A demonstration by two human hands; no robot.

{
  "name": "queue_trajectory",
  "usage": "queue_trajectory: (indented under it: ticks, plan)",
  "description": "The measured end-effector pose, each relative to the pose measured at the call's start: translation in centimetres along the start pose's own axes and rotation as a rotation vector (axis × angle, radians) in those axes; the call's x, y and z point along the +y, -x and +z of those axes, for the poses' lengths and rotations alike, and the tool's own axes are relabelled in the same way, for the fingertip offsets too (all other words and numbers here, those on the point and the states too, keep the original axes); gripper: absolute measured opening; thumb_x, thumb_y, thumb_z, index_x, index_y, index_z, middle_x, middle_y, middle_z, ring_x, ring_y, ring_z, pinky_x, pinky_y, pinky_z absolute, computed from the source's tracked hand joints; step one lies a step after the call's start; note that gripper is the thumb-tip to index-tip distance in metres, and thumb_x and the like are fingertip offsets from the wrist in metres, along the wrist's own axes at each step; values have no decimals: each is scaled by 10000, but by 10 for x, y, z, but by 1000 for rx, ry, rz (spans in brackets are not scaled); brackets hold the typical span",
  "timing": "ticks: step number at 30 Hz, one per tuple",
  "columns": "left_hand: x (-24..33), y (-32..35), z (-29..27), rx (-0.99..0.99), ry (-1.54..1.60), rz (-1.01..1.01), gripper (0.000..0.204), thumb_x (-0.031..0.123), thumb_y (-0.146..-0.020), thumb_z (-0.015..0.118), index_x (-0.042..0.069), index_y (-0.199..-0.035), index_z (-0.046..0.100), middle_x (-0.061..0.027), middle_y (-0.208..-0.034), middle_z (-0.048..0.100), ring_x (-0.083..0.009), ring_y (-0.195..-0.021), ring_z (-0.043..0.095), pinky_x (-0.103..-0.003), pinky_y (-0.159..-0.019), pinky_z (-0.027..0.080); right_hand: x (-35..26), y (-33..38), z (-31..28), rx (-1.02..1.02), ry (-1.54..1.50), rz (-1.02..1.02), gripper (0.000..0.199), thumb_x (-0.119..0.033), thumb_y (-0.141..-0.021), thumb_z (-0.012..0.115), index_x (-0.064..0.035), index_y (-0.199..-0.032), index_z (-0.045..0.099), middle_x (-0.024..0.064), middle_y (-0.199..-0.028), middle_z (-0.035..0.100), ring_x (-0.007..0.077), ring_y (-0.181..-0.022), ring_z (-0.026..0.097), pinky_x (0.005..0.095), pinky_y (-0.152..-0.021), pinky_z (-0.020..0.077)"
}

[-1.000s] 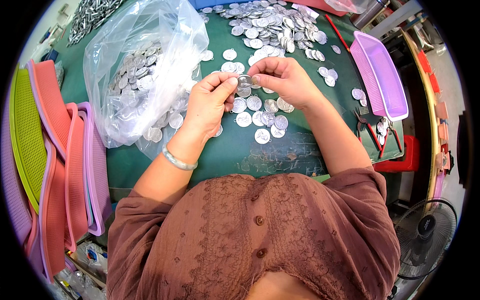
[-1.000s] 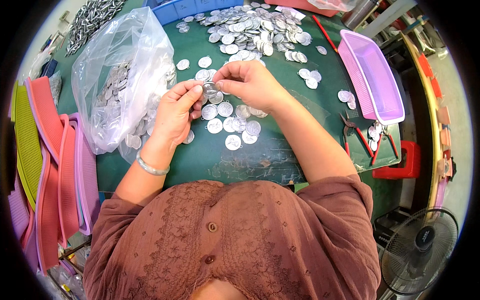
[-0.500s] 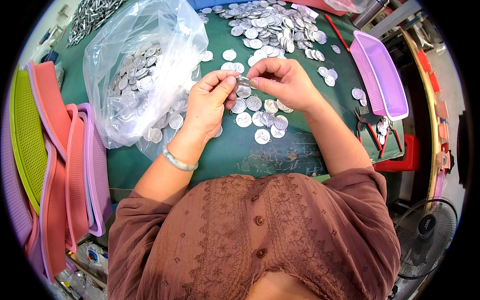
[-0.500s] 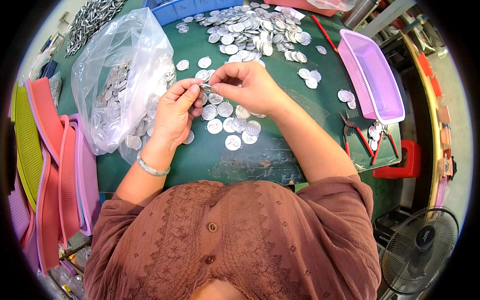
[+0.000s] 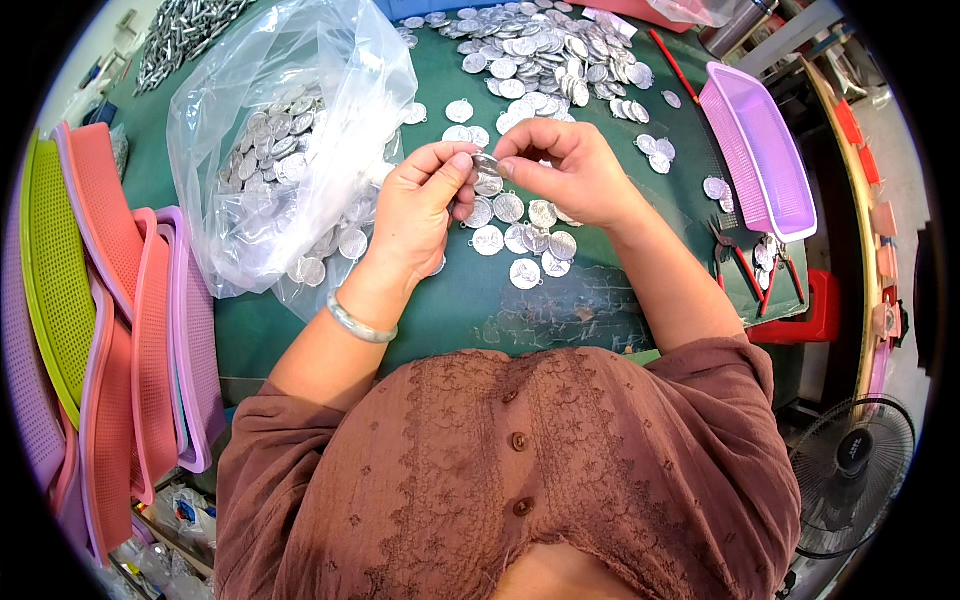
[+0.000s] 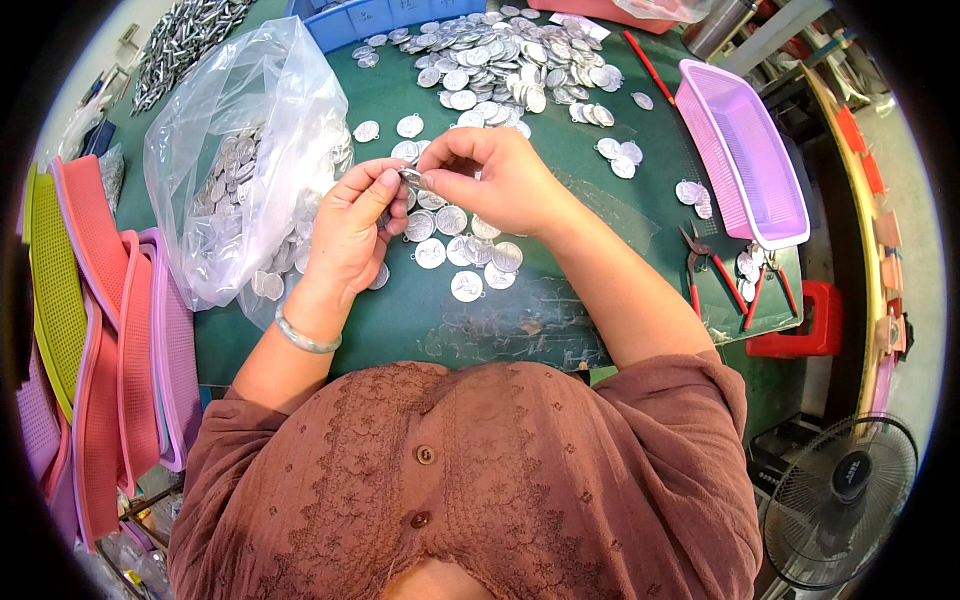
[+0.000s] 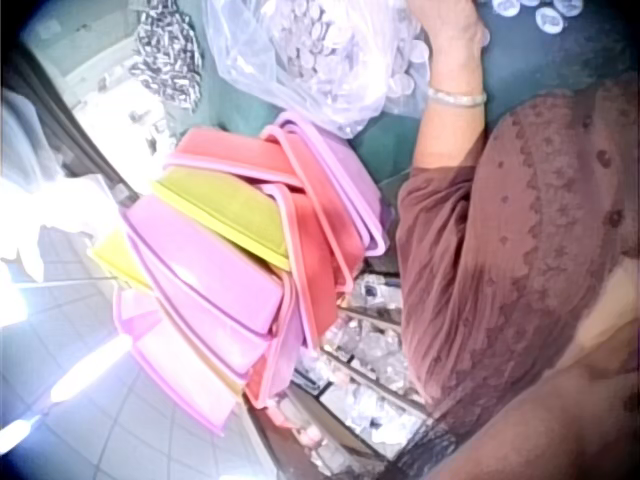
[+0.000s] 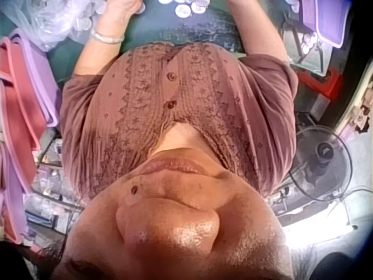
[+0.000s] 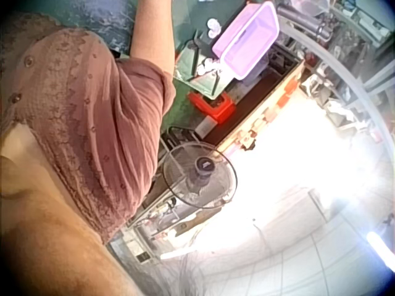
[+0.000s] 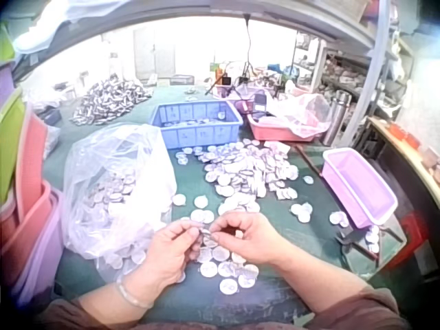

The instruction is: The person picks up small, round metal discs from a pile on a green table and attaches small metal rings to them. They use pliers to open and close the rings, securing them to the discs. The person handles the discs and rings by hand, occasionally using the pliers to manipulate the metal components.

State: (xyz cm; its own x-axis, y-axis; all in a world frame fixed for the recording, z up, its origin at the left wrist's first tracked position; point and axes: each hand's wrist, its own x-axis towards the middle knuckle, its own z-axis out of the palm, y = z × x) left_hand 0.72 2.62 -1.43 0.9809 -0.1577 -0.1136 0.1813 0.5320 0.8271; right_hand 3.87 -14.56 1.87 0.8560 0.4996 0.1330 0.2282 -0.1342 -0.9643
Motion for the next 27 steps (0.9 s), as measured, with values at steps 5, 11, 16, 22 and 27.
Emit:
queue_trajectory:
  ticks: [5, 11, 16, 22, 27]
  plan:
    - [0, 1, 1, 1, -9, -7, 100, 106, -833, 534, 37, -898, 564, -13, -715, 531, -71, -590, 460, -184, -488, 362, 2, -1, 1, 36, -149, 80, 112, -54, -756, 591, 5, -851, 581, -10, -728, 561, 47, -651, 496, 180, -588, 401]
    - [1, 2, 2, 6, -34, -43, 98, 119, -832, 532, 52, -895, 566, 5, -663, 525, -57, -532, 443, -175, -454, 340, 4, -2, -1, 61, -225, 143, 116, -90, -753, 602, -4, -827, 581, 0, -711, 561, 62, -626, 495, 197, -590, 410]
    - [3, 3, 4, 9, -32, -59, 80, 111, -824, 534, 52, -866, 567, 9, -648, 524, -48, -511, 433, -167, -432, 324, 0, -2, -1, 62, -257, 170, 112, -93, -751, 603, -7, -820, 580, 2, -698, 556, 64, -610, 487, 199, -576, 404]
    - [7, 6, 8, 36, -92, -103, 54, 115, -817, 537, 77, -842, 566, 25, -631, 516, -29, -492, 417, -147, -412, 295, 1, -2, 1, 51, -237, 175, 101, -81, -752, 593, -3, -813, 576, -6, -683, 543, 62, -603, 478, 198, -561, 396]
    - [4, 5, 8, 59, -132, -69, 41, 112, -808, 554, 90, -839, 570, 34, -637, 517, -21, -498, 418, -140, -415, 292, 5, -2, 1, 39, -172, 113, 112, -72, -744, 567, 12, -817, 583, -19, -690, 553, 26, -610, 469, 171, -538, 377]
